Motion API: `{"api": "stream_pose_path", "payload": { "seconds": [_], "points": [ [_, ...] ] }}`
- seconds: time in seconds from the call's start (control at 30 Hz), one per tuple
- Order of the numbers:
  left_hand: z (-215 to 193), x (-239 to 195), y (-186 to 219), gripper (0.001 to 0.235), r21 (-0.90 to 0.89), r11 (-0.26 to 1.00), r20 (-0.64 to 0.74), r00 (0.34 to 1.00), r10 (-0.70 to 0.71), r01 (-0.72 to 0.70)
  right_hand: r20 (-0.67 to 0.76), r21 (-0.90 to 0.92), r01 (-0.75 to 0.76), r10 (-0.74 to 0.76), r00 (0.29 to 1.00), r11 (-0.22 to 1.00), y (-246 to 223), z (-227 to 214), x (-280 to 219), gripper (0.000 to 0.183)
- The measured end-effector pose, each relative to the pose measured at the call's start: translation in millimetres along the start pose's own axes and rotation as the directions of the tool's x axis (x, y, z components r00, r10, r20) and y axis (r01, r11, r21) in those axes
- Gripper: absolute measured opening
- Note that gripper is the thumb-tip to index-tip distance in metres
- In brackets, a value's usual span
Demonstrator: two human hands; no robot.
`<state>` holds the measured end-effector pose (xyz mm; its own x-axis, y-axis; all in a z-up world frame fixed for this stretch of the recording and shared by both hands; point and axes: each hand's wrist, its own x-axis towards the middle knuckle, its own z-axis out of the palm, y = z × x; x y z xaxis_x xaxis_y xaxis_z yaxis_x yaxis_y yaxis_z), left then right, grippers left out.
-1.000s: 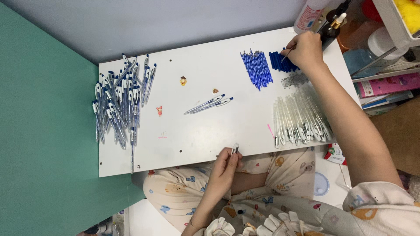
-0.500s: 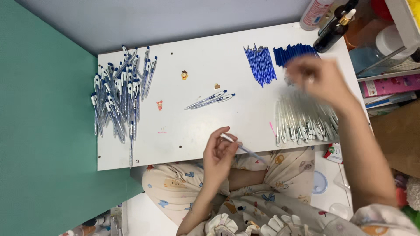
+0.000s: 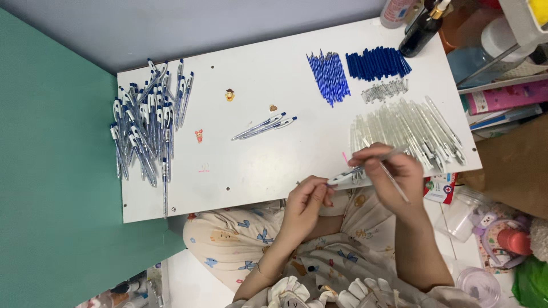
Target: The person sits on the floor and repeatedly disassembles blue ballpoint pens. They use a thin metal tool to push out the ink cartridges from the pen bodies and place the components into separate piles on the white table.
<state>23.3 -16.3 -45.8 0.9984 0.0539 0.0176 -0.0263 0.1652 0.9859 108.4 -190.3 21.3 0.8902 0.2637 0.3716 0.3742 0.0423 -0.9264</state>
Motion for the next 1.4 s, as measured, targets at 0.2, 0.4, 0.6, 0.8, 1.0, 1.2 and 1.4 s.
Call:
{"api": "stream_pose_path", "payload": {
  "seconds": [0.2,0.4,0.6,0.8,1.0,1.2,1.4],
  "points": [
    [7.4,-5.5,10.1,0.020,-0.072,0.996,0.074,0.996,-0.047,0.052,-0.190,-0.001,-0.079,0.077,0.979,0.997,5.5,-25.9,-1.5,0.033],
    [5.0,-5.9,8.7,0.027,-0.100,0.982,0.075,0.985,-0.155,0.162,-0.636,0.494,0.176,0.216,0.740,0.851,-7.2,-45.0,6.0,0.025],
    [9.3,-1.9,5.0,0.027,-0.113,0.983,0.052,0.988,-0.143,0.148,-0.551,0.383,-0.026,0.251,0.796,0.923,17.7,-31.2,1.8,0.014],
    [13.9,5.7,4.2,0.030,-0.057,0.985,0.020,0.987,-0.160,0.161,-0.223,-0.108,-0.237,0.209,0.952,0.965,-4.9,8.7,-9.5,0.009],
    [3.4,8.4,4.2,0.021,0.151,0.988,-0.011,1.000,-0.026,0.027,-0.333,-0.198,-0.275,0.199,0.922,0.941,12.8,-52.4,37.8,0.009],
    [-7.7,3.1,-13.5,0.015,0.071,0.995,-0.104,0.993,-0.059,0.067,-0.095,-0.834,-0.268,0.354,0.931,0.482,95.5,-132.9,123.4,0.022],
    [-6.0,9.9,-6.2,0.012,0.150,0.982,-0.166,0.982,-0.092,0.117,-0.078,-0.894,-0.232,0.376,0.923,0.383,105.4,-112.8,135.2,0.020]
  ]
}}
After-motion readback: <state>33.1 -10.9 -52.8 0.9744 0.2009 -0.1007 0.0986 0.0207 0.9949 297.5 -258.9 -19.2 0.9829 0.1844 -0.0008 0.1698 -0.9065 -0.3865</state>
